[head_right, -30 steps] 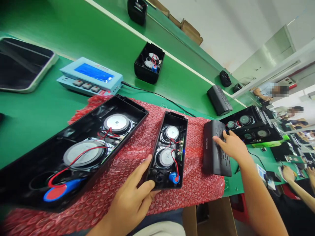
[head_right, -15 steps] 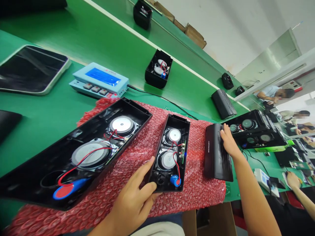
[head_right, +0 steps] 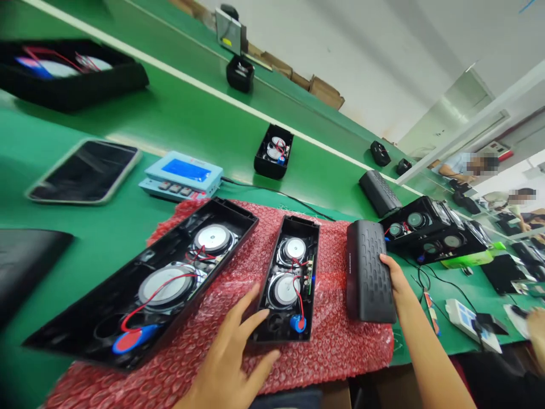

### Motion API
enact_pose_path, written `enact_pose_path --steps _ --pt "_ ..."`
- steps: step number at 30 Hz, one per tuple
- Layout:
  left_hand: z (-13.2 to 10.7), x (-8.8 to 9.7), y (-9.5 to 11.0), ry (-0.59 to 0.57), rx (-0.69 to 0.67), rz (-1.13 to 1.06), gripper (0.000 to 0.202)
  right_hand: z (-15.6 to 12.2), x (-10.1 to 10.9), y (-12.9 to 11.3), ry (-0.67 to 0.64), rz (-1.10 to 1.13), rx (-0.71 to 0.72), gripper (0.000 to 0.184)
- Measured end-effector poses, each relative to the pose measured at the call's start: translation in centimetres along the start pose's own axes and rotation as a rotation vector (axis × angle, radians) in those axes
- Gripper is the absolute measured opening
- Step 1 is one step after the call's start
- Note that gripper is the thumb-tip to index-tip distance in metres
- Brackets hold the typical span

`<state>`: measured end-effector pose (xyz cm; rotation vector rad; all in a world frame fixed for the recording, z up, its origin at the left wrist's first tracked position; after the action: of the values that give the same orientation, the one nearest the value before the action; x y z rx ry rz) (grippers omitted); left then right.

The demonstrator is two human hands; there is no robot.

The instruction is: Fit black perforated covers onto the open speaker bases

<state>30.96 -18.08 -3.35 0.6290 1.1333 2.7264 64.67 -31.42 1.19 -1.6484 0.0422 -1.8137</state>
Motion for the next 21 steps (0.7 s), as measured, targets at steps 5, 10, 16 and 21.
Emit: enact_pose_path --steps 5,10,16,21 --pt "2.6 2.3 2.3 0.039 0.013 -0.058 0.076 0.1 3.1 -5.7 0.063 0.456 0.071 0.062" --pt "9.2 3.3 7.2 0.069 -0.130 -0.172 0.084 -7.0 10.0 -17.9 0.796 0.562 0.673 0.083" --pt "14.1 3.9 5.0 0.426 0.363 -0.758 0.086 -14.1 8.1 -25.6 0.782 0.733 1.004 0.078" --pt "14.7 6.6 3.5 0.754 0.454 -0.812 0.099 -9.9 2.1 -26.5 -0.106 0.992 1.039 0.071"
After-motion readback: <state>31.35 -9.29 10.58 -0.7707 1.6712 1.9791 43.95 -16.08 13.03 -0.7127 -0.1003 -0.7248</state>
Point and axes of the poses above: each hand's wrist, its own z-axis towards the middle knuckle, its own x-axis out of the back of the hand, y = z × x, the point moved 9 cm from there along z, towards the middle knuckle, and after that the axes turned 14 degrees about y, right-handed, at the moved point
